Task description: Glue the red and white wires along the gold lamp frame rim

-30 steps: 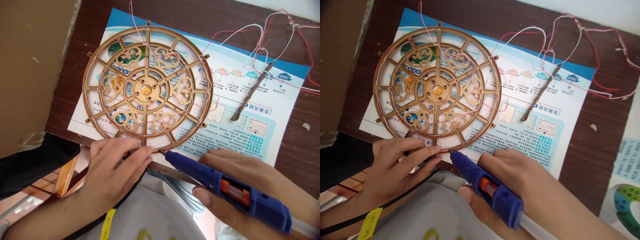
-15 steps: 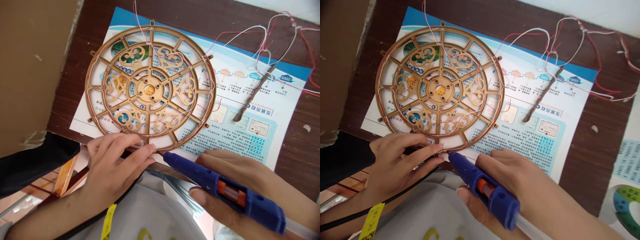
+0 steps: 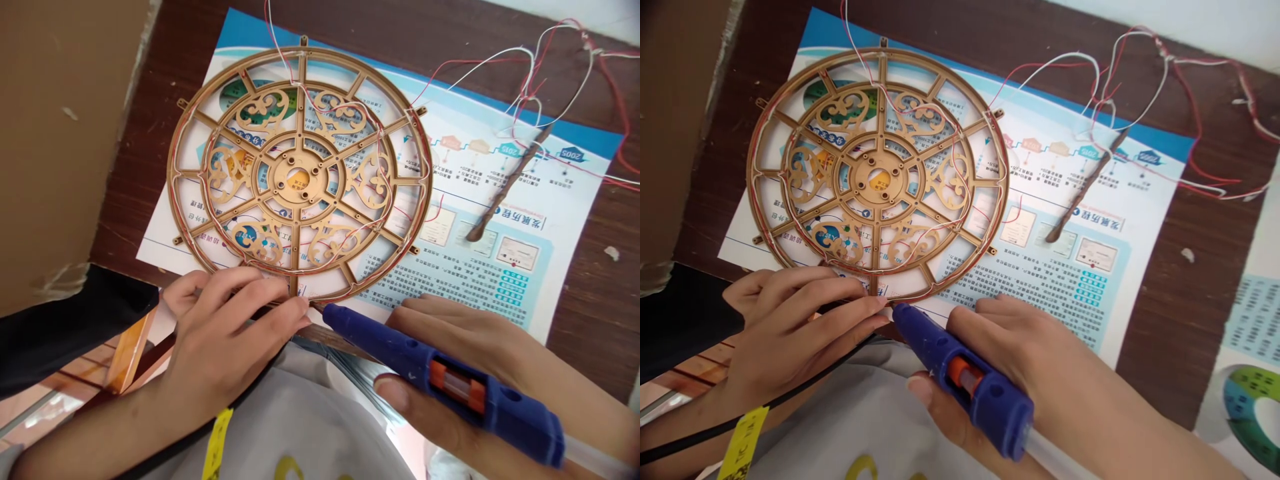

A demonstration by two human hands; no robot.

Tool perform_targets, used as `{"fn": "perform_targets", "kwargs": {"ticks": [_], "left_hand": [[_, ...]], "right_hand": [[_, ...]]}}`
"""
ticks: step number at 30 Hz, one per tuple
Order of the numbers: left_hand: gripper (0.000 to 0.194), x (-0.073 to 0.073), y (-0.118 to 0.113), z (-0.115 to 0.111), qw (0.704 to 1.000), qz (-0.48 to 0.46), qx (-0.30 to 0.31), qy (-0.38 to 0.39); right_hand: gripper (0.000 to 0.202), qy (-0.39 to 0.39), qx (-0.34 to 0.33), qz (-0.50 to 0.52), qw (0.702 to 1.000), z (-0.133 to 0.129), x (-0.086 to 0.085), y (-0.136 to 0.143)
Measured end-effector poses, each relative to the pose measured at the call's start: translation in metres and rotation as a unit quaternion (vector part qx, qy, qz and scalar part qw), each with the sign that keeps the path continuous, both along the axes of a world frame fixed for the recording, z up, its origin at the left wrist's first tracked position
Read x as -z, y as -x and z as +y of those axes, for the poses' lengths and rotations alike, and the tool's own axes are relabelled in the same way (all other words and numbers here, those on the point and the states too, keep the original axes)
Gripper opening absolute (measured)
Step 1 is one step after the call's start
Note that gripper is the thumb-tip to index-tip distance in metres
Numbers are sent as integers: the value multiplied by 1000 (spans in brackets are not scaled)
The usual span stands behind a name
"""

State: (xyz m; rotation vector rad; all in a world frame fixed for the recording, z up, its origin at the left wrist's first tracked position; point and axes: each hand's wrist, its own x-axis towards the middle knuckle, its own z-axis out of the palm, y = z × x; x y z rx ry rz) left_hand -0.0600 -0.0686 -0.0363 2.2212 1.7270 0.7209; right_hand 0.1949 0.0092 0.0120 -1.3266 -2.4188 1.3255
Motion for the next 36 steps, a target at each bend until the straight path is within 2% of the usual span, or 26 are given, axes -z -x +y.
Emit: {"fn": "perform_targets", "kwargs": {"ticks": [3,8,12,17,25,28,33,36], "left_hand": [[11,0,0,-1,1000,26,9,2],[12,1,2,1,1000,17,21,-8],[12,-1,3,3,999,16,29,-2],[15,-6,4,6,997,56,54,-12],[24,0,22,6,987,105,124,-8],[25,0,22,6,988,102,118,-7],[15,-3,12,6,994,66,85,5],[12,-5,9,7,996,41,76,12]], "right_hand": [[36,8,-16,52,999,-2,3,-4],[36,14,-15,54,998,-4,7,-8],[44,27,0,23,999,-8,1,-4],[47,46,32,-19,998,-15,-7,0],[39,16,-14,40,999,-4,7,-7],[41,18,-11,26,999,-6,3,-7],[54,37,41,-51,997,-18,-11,-3],[55,27,41,-66,997,-21,-14,-2]]}}
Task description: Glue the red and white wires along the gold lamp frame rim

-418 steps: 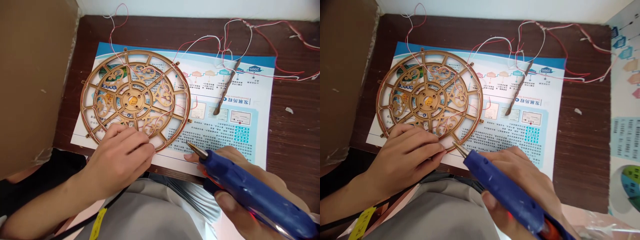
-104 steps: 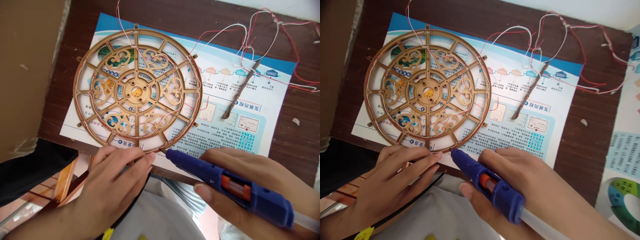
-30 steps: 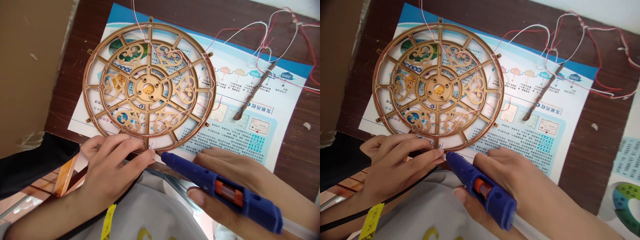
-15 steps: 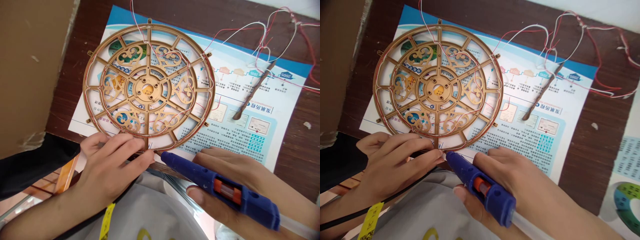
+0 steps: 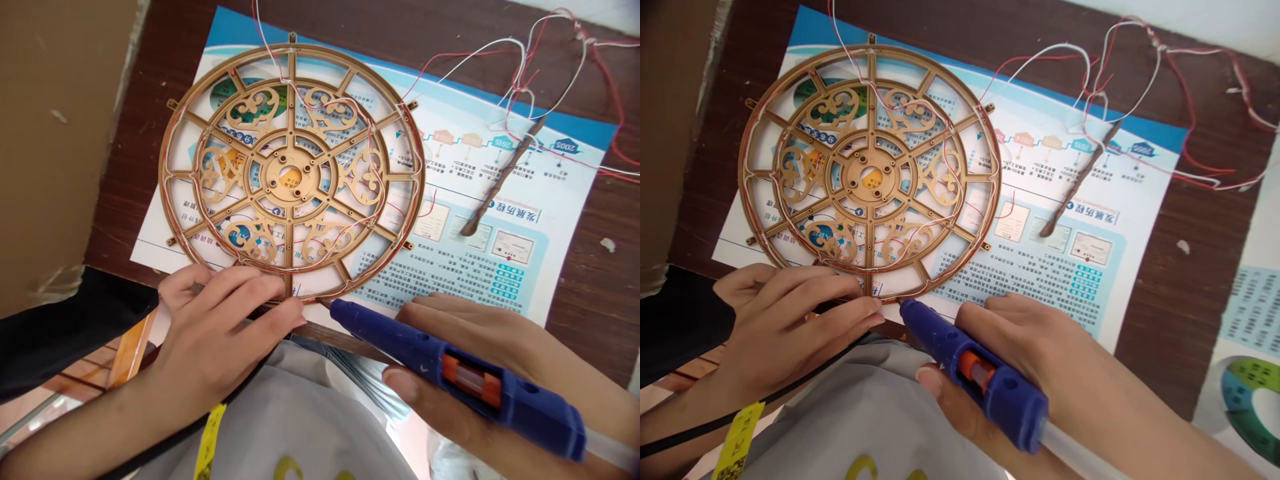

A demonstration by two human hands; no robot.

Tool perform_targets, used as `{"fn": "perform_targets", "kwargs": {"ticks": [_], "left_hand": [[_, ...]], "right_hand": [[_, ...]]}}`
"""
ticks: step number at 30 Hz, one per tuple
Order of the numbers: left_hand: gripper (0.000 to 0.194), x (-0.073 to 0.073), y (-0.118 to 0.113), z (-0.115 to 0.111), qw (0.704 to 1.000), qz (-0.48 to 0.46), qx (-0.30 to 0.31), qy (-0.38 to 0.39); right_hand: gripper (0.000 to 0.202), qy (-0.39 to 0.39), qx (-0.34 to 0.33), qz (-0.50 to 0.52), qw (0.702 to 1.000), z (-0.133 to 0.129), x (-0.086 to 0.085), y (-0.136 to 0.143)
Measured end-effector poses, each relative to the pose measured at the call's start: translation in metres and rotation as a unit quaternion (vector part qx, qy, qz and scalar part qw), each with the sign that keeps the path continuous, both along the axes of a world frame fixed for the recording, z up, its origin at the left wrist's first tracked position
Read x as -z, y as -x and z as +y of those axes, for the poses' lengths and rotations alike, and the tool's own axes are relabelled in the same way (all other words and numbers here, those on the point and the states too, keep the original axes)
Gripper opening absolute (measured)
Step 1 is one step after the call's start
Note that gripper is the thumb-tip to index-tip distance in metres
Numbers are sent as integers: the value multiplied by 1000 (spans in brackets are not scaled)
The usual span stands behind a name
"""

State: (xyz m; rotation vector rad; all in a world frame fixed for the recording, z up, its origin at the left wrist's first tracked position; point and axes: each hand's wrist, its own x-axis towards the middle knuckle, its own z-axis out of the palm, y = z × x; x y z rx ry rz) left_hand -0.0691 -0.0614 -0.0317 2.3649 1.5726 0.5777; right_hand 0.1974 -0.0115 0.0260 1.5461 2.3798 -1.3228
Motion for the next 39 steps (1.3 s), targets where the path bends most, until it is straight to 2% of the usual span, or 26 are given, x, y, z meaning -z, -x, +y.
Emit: {"fn": "perform_targets", "kwargs": {"ticks": [9,18,25,31,35,39], "left_hand": [[7,1,3,1,1000,-17,1,-3],[6,2,2,1,1000,-27,-10,8],[4,0,1,4,999,-40,-16,5],[16,-1,-1,5,999,-35,-27,4],[11,0,-1,4,999,-38,-30,5],[6,1,-1,3,999,-43,-30,6]], "right_hand": [[35,-51,-67,108,991,16,22,-8],[40,-47,-78,98,991,11,23,-7],[42,-1,-49,93,995,11,15,-4],[52,-29,31,23,999,4,8,-5],[56,-15,38,35,999,3,6,-5],[49,-10,32,39,999,4,9,-6]]}}
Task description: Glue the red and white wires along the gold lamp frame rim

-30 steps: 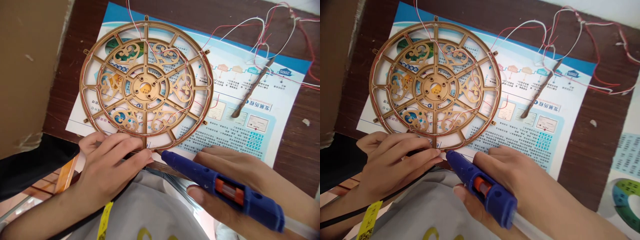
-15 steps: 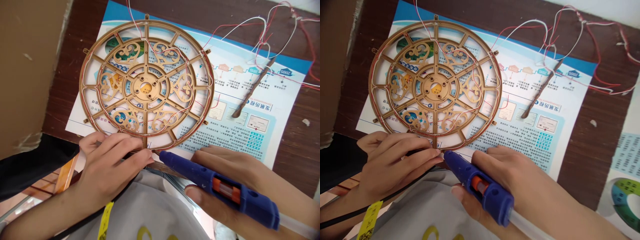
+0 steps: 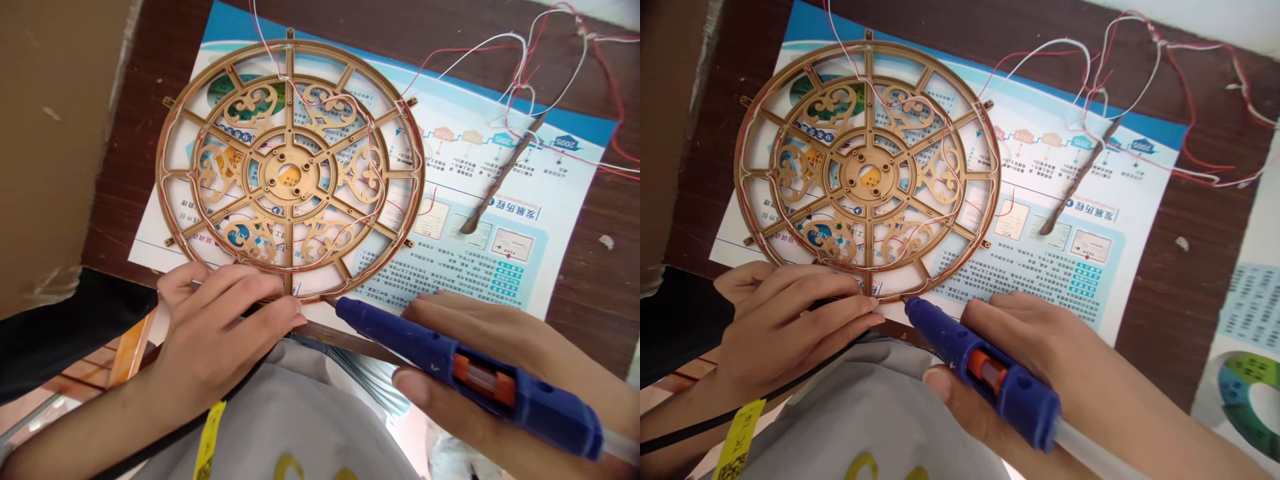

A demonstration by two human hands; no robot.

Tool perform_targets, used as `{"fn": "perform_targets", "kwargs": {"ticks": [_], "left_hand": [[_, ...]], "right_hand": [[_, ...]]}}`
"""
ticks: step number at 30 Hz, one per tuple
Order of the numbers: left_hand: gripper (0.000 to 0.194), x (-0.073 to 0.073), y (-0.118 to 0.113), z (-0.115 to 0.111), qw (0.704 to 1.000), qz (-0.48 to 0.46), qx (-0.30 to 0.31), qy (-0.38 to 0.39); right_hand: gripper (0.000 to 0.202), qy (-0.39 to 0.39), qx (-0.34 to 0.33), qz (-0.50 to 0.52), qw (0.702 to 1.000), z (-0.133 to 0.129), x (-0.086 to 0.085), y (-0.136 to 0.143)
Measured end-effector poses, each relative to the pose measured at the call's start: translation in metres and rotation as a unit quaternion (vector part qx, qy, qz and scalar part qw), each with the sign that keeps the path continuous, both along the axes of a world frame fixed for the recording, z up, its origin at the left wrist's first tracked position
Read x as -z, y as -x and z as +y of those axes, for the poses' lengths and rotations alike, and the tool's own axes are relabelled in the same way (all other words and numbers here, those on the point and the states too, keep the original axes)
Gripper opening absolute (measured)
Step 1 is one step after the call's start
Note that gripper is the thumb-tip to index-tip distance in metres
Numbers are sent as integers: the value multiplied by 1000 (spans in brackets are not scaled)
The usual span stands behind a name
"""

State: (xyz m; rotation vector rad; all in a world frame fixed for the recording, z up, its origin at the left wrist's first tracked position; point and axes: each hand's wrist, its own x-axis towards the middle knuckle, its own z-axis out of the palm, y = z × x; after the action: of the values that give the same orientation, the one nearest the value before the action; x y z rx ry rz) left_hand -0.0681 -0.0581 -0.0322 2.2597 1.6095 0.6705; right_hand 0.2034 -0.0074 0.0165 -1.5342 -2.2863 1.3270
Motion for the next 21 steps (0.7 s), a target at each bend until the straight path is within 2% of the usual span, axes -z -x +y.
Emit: {"fn": "perform_targets", "kwargs": {"ticks": [3,7,14,21], "left_hand": [[5,1,0,1,1000,-1,6,-4],[3,2,0,0,1000,-4,13,-3],[6,1,2,-2,1000,-2,10,8],[8,0,1,0,1000,1,9,14]], "right_hand": [[42,-9,-50,55,997,6,6,-1],[45,-21,-100,100,990,13,11,-1],[44,-5,-95,91,991,14,9,6],[49,26,-48,34,998,4,-2,10]]}}
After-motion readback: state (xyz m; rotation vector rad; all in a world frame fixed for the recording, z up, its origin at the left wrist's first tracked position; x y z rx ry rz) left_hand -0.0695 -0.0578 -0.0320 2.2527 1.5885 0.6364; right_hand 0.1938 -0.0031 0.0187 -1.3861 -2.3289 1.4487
